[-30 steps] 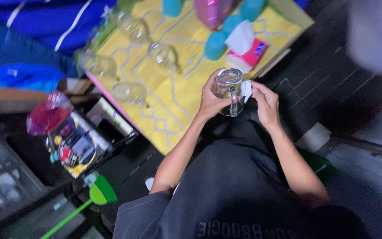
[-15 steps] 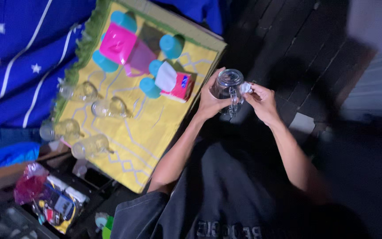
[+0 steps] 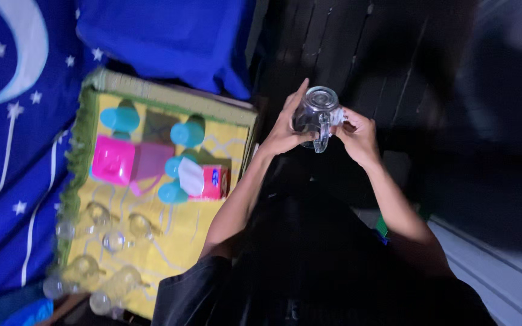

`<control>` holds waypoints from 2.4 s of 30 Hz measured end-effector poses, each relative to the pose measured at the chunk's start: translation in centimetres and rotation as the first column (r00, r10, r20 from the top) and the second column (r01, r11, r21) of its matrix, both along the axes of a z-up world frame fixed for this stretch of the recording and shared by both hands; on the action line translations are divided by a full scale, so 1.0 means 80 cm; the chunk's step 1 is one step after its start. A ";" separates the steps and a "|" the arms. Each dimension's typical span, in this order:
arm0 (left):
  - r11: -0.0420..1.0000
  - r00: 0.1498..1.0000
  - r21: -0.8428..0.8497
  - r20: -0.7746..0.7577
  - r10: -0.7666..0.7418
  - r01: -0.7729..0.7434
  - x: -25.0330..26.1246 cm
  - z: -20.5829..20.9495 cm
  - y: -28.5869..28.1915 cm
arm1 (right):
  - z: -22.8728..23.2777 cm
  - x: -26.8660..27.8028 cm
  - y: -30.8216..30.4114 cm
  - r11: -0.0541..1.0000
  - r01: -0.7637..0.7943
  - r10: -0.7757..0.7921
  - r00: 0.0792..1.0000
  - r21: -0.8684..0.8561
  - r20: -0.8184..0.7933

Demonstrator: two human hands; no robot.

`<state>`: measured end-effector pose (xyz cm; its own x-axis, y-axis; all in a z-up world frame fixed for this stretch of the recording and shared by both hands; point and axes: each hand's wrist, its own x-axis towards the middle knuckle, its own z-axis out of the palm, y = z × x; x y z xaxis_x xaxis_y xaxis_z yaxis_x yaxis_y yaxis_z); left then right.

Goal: The person wipes the exterior of clear glass mugs with a white tissue. They handle the mugs one at a time, wiping the sides and bottom, then place each cleaned mug on a nearby table. The process repeats for several mugs.

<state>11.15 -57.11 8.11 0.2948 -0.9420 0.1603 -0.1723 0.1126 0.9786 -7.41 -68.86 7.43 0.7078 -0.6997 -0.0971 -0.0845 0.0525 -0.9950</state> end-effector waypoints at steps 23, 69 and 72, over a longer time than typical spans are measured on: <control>0.997 0.990 0.069 -0.134 0.052 -0.043 0.152 0.003 -0.299 | 0.003 0.152 -0.302 0.994 0.053 -0.052 0.999 -0.090 0.014; 0.878 0.807 0.038 -0.377 0.454 -0.476 0.523 -0.063 -0.864 | -0.031 0.637 -0.952 0.900 -0.430 0.429 0.903 -0.072 -0.028; 0.816 0.779 0.051 -0.268 0.566 -0.576 0.545 -0.069 -0.885 | -0.043 0.679 -0.980 0.864 -0.498 0.499 0.866 -0.076 0.004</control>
